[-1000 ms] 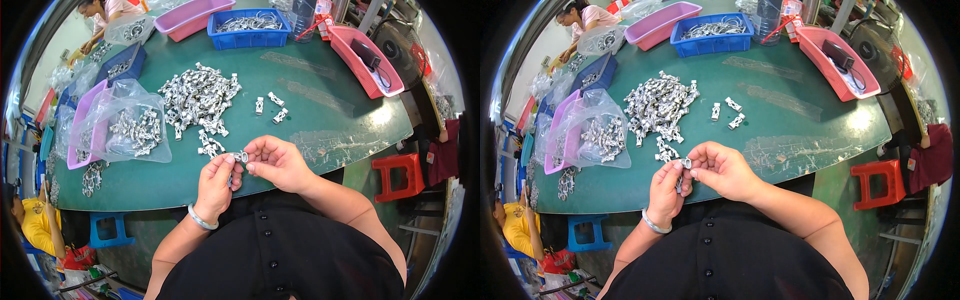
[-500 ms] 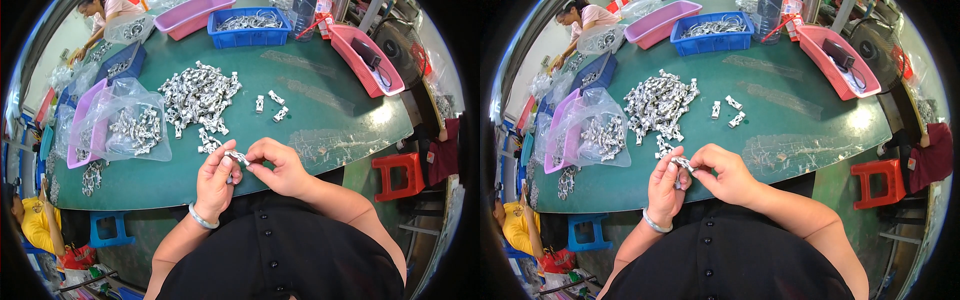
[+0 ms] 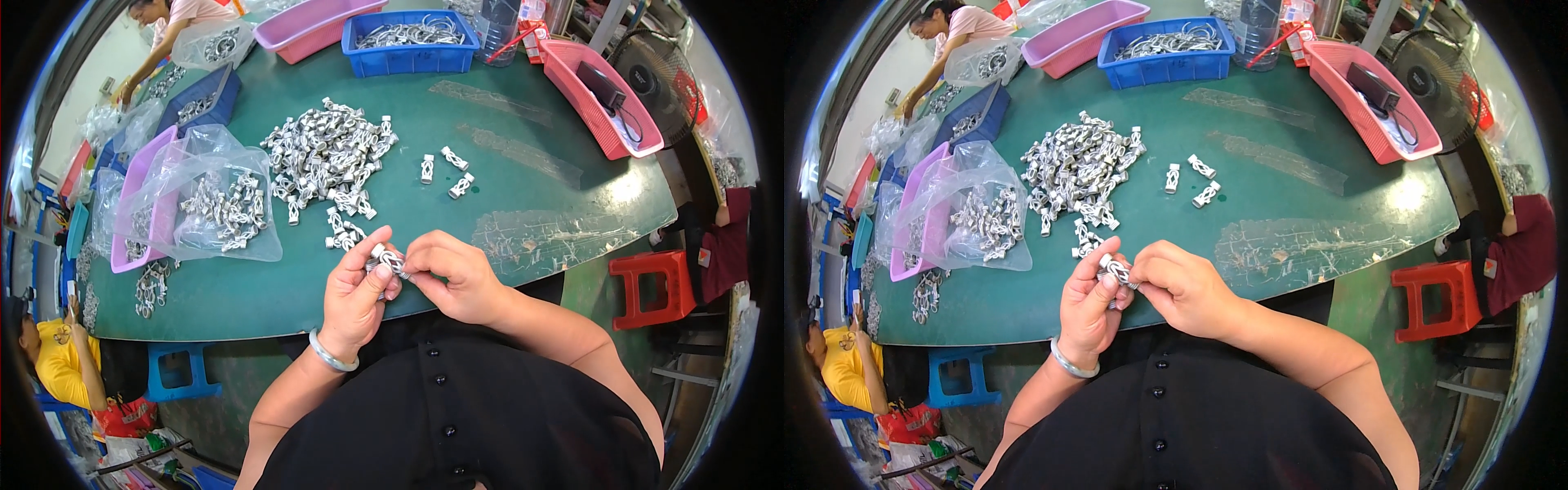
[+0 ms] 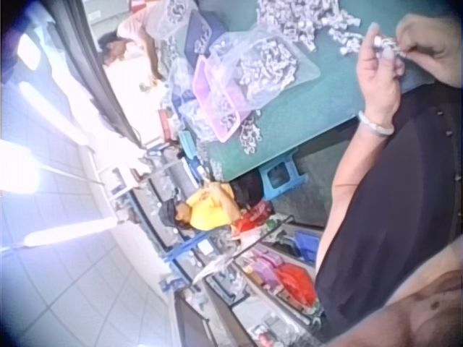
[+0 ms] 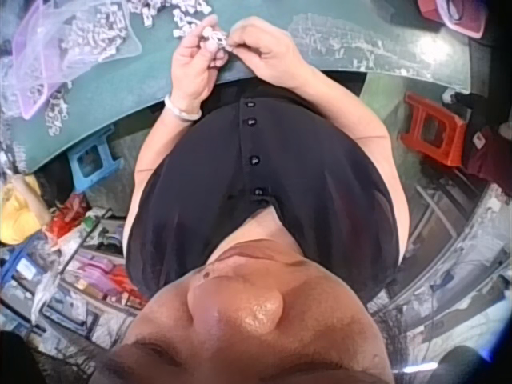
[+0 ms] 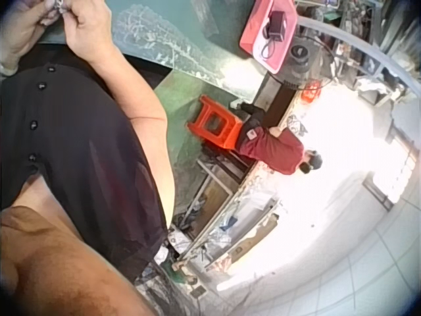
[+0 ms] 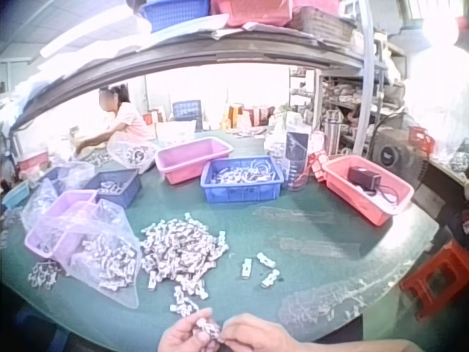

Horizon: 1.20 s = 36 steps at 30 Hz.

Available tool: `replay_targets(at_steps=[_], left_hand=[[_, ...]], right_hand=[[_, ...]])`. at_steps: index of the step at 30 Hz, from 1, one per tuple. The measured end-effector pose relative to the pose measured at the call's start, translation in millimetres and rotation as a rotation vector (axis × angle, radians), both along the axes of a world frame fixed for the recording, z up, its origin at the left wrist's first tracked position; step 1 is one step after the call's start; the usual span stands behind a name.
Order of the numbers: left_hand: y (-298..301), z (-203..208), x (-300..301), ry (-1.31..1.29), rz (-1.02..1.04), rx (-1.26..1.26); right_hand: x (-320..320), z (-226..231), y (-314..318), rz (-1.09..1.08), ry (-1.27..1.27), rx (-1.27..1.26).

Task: The person assembles small metal fasteners by picking up components from a pile on the workbench and connecting the pieces together by hand.

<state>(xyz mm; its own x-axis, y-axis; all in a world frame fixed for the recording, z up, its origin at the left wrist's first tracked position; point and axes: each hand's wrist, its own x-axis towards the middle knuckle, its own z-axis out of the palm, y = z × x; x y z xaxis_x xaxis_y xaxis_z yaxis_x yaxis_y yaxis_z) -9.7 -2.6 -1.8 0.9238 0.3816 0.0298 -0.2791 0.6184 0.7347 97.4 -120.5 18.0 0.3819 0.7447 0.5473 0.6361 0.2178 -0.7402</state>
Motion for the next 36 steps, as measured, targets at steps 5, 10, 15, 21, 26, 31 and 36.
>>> replay_targets(at_steps=[5, 10, 15, 21, 26, 31, 36], left_hand=[[4, -1, -1, 0.131, 0.076, -0.040], [12, 2, -2, 0.188, 0.030, -0.193], [12, -1, -1, 0.110, -0.061, -0.348], [3, 11, 3, 0.283, 0.033, -0.206], [6, 3, 0, 0.215, -0.023, -0.122], [3, 6, 2, 0.266, -0.026, -0.073], [-1, 13, 4, 0.322, -0.042, -0.032]], right_hand=[[12, 2, -2, -0.035, -0.117, -0.117], [68, 1, -12, -0.410, -0.589, -0.390], [97, 1, -18, -0.481, -0.773, -0.523], [114, -3, -12, -0.369, -0.675, -0.618], [110, 0, -8, -0.279, -0.524, -0.585], [88, 5, -6, -0.055, -0.195, -0.477], [60, 15, -7, 0.093, 0.079, -0.424]])
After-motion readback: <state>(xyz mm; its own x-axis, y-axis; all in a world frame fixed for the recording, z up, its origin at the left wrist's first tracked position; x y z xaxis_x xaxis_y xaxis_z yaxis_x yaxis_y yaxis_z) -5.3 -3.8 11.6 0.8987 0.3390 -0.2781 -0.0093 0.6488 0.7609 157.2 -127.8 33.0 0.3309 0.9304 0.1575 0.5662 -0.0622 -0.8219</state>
